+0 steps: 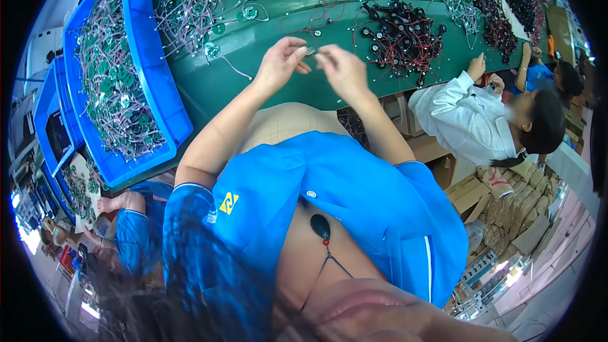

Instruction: The person is manually assembling small electronic components at a factory workbench.

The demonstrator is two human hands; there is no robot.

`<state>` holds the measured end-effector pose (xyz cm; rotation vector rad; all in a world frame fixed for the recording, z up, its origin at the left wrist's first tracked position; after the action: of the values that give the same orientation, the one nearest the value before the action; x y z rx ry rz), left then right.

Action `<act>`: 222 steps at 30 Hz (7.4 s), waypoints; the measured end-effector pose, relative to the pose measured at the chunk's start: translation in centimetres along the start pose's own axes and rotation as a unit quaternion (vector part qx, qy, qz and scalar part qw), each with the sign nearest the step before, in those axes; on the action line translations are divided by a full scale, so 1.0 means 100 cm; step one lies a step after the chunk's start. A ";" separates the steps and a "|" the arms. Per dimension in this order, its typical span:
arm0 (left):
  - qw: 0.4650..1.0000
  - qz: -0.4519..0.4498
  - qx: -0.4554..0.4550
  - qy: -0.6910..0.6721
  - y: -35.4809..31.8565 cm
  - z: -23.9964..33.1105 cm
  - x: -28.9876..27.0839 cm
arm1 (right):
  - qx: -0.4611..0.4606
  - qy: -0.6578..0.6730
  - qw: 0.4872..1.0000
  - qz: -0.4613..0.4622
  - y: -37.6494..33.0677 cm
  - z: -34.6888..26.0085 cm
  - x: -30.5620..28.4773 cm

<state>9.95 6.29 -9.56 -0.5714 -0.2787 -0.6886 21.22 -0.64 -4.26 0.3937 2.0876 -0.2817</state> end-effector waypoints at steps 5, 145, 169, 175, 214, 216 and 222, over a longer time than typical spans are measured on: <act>0.983 0.055 0.069 0.164 0.040 0.028 -0.035 | 0.169 -0.136 0.963 0.157 0.022 0.120 -0.070; 0.997 -0.001 0.042 -0.062 -0.082 0.043 0.002 | -0.004 0.474 0.877 -0.077 -0.040 -0.068 0.003; 0.990 0.025 0.130 -0.054 -0.090 0.056 0.004 | -0.215 -0.052 0.968 0.120 -0.051 -0.101 -0.035; 0.992 0.038 0.054 -0.108 -0.085 0.043 -0.008 | -0.216 -0.051 0.966 0.134 -0.053 -0.106 -0.039; 0.993 0.094 0.065 -0.007 -0.074 0.034 -0.022 | -0.212 -0.080 0.973 0.040 -0.043 -0.098 -0.008; 0.993 0.096 0.061 -0.021 -0.071 0.035 -0.023 | -0.205 -0.075 0.971 0.097 -0.037 -0.095 -0.016; 0.998 0.022 0.016 -0.060 -0.040 0.019 -0.010 | -0.057 0.092 0.994 -0.025 -0.023 -0.042 0.015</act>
<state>6.41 5.39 -6.82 -0.5867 -0.3871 -0.6078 16.34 -0.99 -3.32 0.3087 2.2858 -0.1597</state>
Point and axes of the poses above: each hand's wrist, its own y-axis towards the middle knuckle, its own x-axis out of the palm, z = x × y, the point moved 9 cm from there along y, towards the middle knuckle, and after that the axes turned 15 degrees about -y, right-handed, at the moved point
